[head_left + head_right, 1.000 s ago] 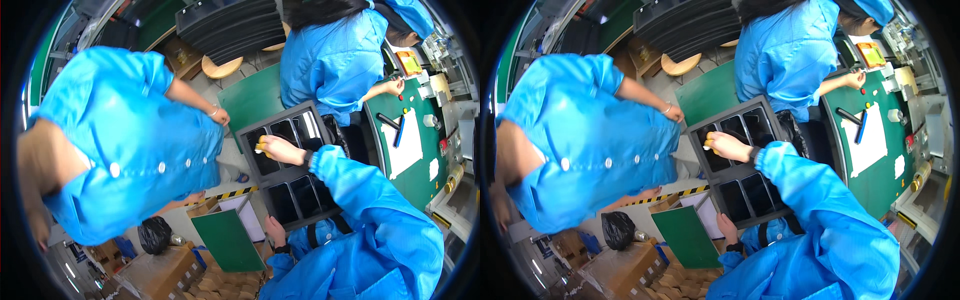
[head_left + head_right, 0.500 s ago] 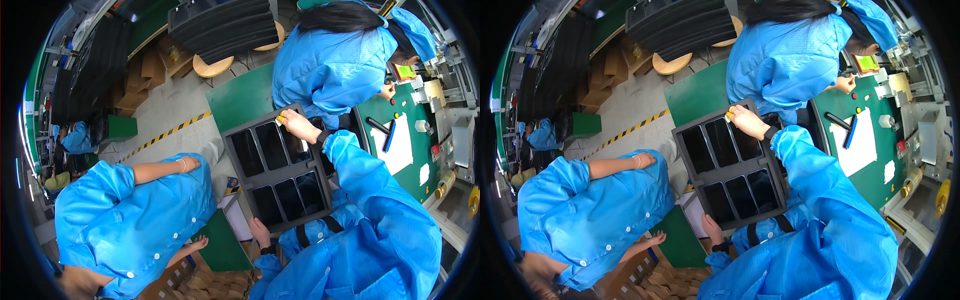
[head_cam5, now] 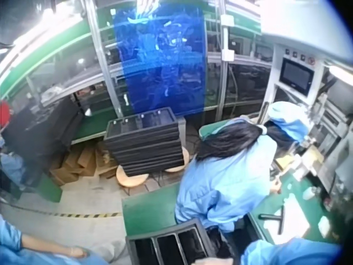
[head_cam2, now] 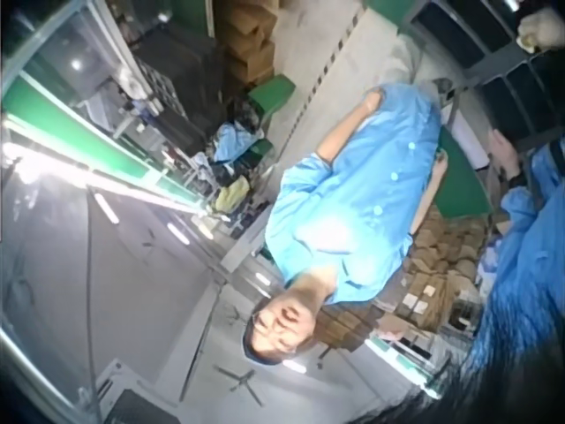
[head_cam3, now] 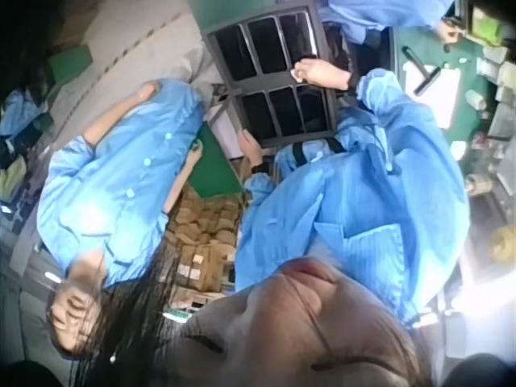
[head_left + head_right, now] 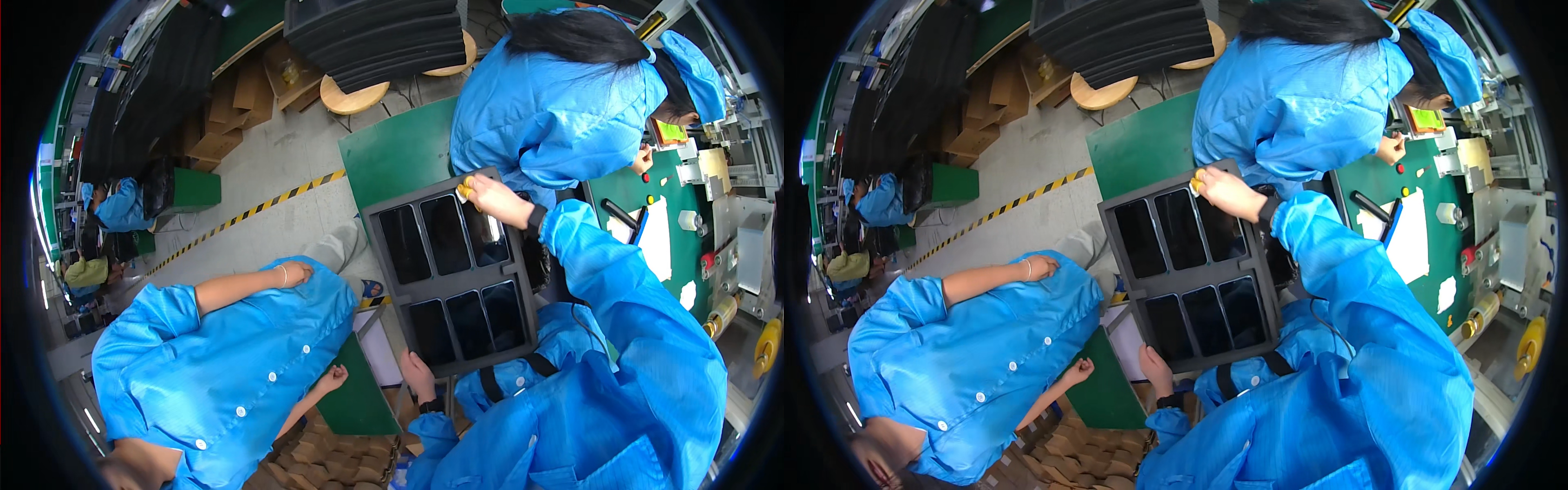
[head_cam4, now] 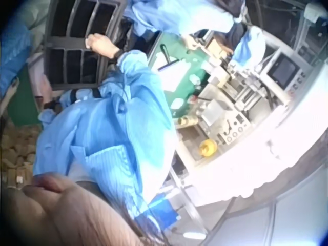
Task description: Cleaning smartphone screens with a cloth and solvent in a factory environment.
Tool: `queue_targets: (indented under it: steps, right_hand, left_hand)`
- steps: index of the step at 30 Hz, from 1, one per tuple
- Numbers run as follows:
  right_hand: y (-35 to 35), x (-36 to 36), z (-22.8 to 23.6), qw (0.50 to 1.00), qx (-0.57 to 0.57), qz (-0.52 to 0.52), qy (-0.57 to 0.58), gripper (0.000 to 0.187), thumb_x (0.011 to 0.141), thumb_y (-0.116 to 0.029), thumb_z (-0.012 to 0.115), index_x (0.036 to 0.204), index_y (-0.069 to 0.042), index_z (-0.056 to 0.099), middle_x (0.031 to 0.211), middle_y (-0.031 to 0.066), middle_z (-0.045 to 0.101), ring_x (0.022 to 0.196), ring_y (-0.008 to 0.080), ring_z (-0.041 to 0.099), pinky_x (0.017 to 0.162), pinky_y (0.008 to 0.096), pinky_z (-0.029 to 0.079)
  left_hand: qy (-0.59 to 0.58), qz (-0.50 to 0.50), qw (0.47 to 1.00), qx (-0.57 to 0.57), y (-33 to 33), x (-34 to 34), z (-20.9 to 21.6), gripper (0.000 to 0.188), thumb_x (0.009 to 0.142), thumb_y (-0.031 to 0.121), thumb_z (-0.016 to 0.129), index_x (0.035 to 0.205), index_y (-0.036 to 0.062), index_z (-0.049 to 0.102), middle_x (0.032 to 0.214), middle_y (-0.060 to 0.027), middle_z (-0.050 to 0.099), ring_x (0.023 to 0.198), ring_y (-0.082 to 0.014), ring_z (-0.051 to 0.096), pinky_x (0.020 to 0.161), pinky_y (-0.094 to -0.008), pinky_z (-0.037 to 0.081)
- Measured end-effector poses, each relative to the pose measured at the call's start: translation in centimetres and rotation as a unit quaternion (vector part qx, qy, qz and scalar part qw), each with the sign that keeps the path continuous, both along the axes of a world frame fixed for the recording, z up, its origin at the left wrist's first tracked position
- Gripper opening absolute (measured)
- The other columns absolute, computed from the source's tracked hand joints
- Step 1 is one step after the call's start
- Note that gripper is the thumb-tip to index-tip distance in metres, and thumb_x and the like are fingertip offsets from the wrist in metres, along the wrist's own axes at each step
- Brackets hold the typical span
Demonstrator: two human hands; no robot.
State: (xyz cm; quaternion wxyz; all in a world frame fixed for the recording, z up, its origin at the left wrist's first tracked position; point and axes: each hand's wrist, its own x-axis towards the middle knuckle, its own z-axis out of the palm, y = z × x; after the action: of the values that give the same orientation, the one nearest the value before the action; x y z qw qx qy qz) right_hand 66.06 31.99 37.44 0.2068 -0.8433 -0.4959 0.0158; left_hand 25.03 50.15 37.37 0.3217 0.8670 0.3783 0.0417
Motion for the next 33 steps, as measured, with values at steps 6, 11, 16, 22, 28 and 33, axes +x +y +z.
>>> queue_targets:
  steps: [6,11,16,22,28,33]
  right_hand:
    - [-4.4,-9.8,1.2,0.979,-0.043,0.174,0.097,0.010,0.070,-0.009,0.060,0.078,-0.003,0.061,0.081,0.0082,0.055,0.076,0.0237,0.056,0.066,0.0327,0.051]
    - [-4.7,-4.6,1.5,1.000,-0.018,-0.020,0.010,0.012,0.073,-0.010,0.058,0.082,-0.002,0.061,0.081,0.0103,0.055,0.077,0.0266,0.056,0.067,0.0366,0.049]
    - [-2.8,-0.1,0.5,0.988,-0.106,-0.035,-0.105,0.018,0.076,-0.012,0.053,0.088,-0.002,0.063,0.086,0.0097,0.057,0.084,0.0252,0.055,0.077,0.0329,0.045]
    - [-5.4,-8.7,1.0,1.000,0.000,-0.015,-0.018,0.009,0.076,-0.011,0.059,0.080,-0.004,0.061,0.076,0.0079,0.053,0.074,0.0237,0.055,0.068,0.0351,0.046]
    - [-5.6,-6.3,1.9,0.999,0.042,-0.025,-0.007,0.010,0.071,-0.011,0.060,0.077,-0.003,0.059,0.075,0.0099,0.052,0.074,0.0274,0.054,0.065,0.0378,0.045]
    - [-2.7,1.0,1.4,0.987,-0.054,-0.065,-0.140,0.007,0.073,-0.015,0.057,0.074,-0.008,0.059,0.080,0.0046,0.053,0.078,0.0198,0.053,0.072,0.0307,0.046]
  left_hand:
    - [0.020,0.015,1.000,0.007,-0.5,0.3,0.2,0.032,0.097,0.019,0.041,0.110,-0.0057,0.056,0.101,-0.0257,0.060,0.093,-0.0439,0.056,0.080,-0.0450,0.045]
    - [0.028,0.010,0.999,-0.022,-0.6,-0.2,-0.1,0.032,0.097,0.019,0.041,0.110,-0.0069,0.055,0.101,-0.0268,0.059,0.093,-0.0444,0.055,0.081,-0.0447,0.044]
    - [0.013,-0.006,1.000,-0.012,-0.6,0.2,0.0,0.031,0.097,0.018,0.041,0.109,-0.0076,0.054,0.099,-0.0268,0.058,0.091,-0.0445,0.053,0.080,-0.0448,0.043]
    - [0.019,-0.001,1.000,-0.023,-0.8,0.3,0.6,0.030,0.097,0.017,0.041,0.108,-0.0080,0.054,0.097,-0.0269,0.058,0.089,-0.0448,0.053,0.079,-0.0448,0.043]
    - [0.001,-0.015,1.000,-0.007,-0.5,0.7,0.9,0.030,0.097,0.017,0.041,0.108,-0.0080,0.054,0.097,-0.0271,0.058,0.088,-0.0446,0.053,0.079,-0.0446,0.043]
    - [0.003,-0.014,1.000,-0.006,-0.4,0.5,0.5,0.031,0.097,0.018,0.041,0.108,-0.0077,0.055,0.097,-0.0266,0.058,0.089,-0.0440,0.054,0.080,-0.0448,0.043]
